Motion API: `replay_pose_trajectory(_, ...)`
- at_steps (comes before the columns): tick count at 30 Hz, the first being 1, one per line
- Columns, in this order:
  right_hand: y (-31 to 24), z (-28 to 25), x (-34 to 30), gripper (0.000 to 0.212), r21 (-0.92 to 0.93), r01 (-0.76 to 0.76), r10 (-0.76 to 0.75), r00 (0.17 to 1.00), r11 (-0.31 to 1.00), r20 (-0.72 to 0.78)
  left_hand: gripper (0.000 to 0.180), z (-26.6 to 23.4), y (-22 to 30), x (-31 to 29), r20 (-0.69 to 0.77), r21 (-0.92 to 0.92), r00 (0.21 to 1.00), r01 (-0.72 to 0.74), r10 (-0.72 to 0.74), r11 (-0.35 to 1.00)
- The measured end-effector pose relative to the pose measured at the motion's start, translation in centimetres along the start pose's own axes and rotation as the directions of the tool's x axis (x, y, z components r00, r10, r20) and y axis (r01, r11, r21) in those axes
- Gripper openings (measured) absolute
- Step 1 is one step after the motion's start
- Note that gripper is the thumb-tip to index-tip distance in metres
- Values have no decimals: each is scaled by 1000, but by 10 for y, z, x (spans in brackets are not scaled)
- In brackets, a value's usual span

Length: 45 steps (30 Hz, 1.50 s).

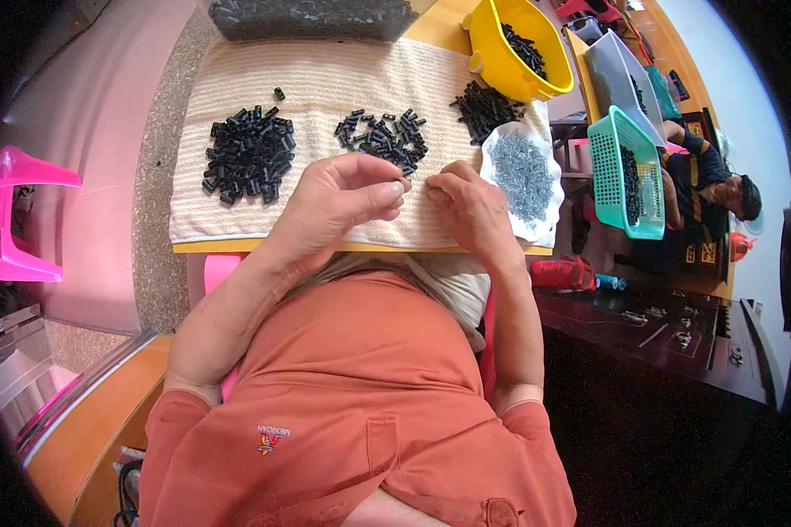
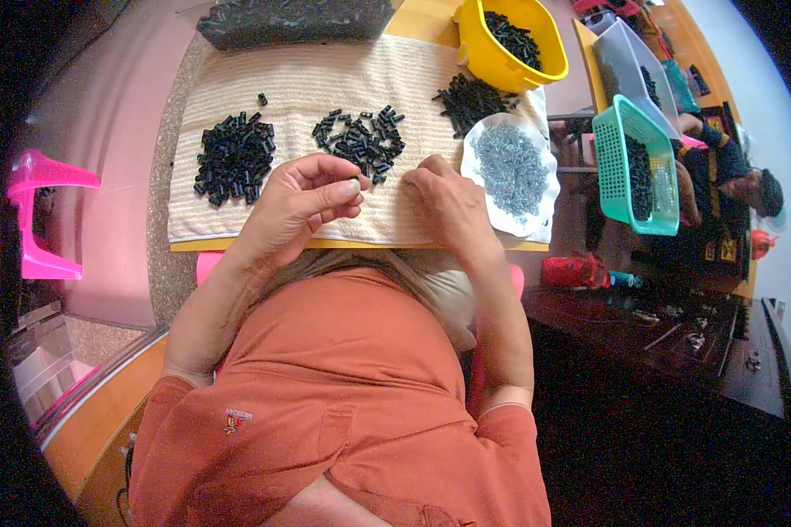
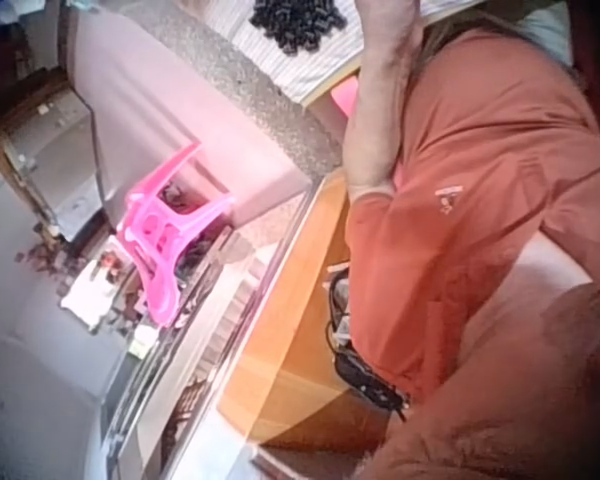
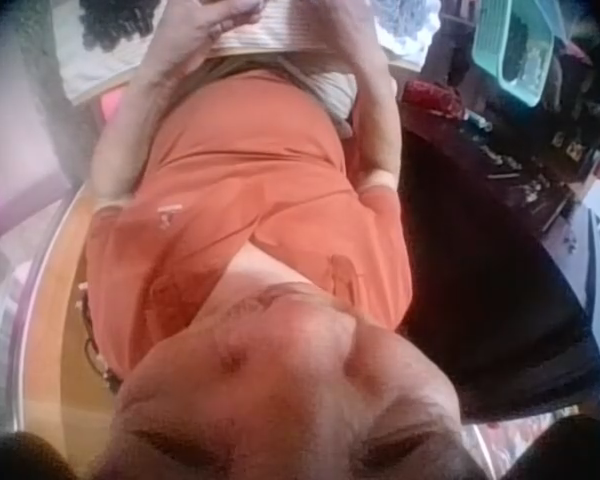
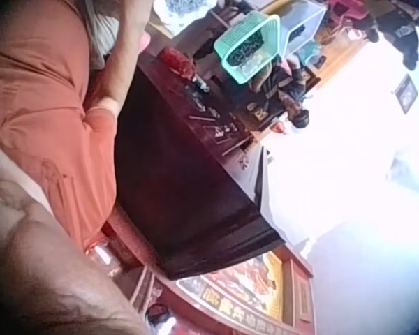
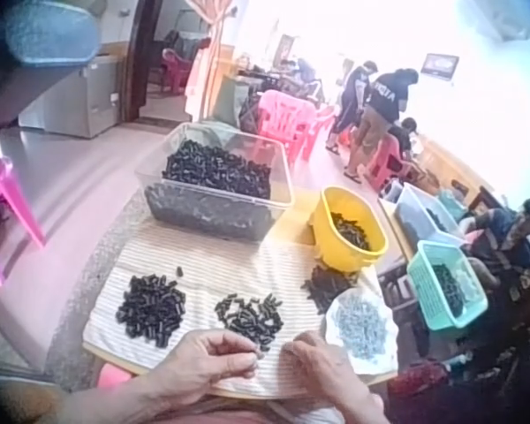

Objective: The person sorts plastic pieces and metal pins on the table, then assembles components by picking up the pins and inserting them into the plastic pieces by hand.

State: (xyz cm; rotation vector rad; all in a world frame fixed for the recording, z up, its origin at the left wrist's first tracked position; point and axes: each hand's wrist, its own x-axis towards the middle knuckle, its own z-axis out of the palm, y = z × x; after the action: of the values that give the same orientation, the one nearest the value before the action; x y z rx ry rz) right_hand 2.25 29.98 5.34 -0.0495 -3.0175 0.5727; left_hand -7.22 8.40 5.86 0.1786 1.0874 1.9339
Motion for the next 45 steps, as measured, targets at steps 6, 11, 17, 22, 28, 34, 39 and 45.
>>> replay_pose_trajectory(6, -1, 2, -1, 8, -44, 7, -7, 1000, 999, 2, 18, -2, -2, 1, 16, 20, 1000, -12, 12, 1000)
replay_pose_trajectory(11, 1, 4, -8, 15, 27, 55, -52, 995, 998, -85, 16, -2, -4, 1, 2, 46, 1000, -30, 30, 998)
replay_pose_trajectory(17, 8, 7, -13, 19, 153, 65, -44, 990, 986, -134, 15, 0, -3, -1, -12, 26, 1000, -10, 10, 1000)
replay_pose_trajectory(22, 9, 4, -13, 25, 245, 99, -46, 975, 964, -216, 15, -1, -5, 1, -7, 16, 1000, -18, 18, 1000)
replay_pose_trajectory(28, 5, 2, -12, 27, 329, 136, -62, 972, 935, -225, 17, -1, -7, 1, -11, -17, 1000, 2, -2, 1000)
replay_pose_trajectory(34, 9, 10, -15, 18, 399, 136, -34, 967, 907, -252, 16, -2, -9, 1, 5, 12, 1000, -14, 14, 1000)
replay_pose_trajectory(39, 8, 9, -15, 12, 440, 138, -33, 971, 887, -237, 15, -1, -9, 1, -3, 19, 1000, -10, 10, 1000)
replay_pose_trajectory(45, 6, 9, -16, 5, 552, 49, 75, 977, 833, -199, 21, -1, -13, 1, 10, 24, 1000, -24, 24, 999)
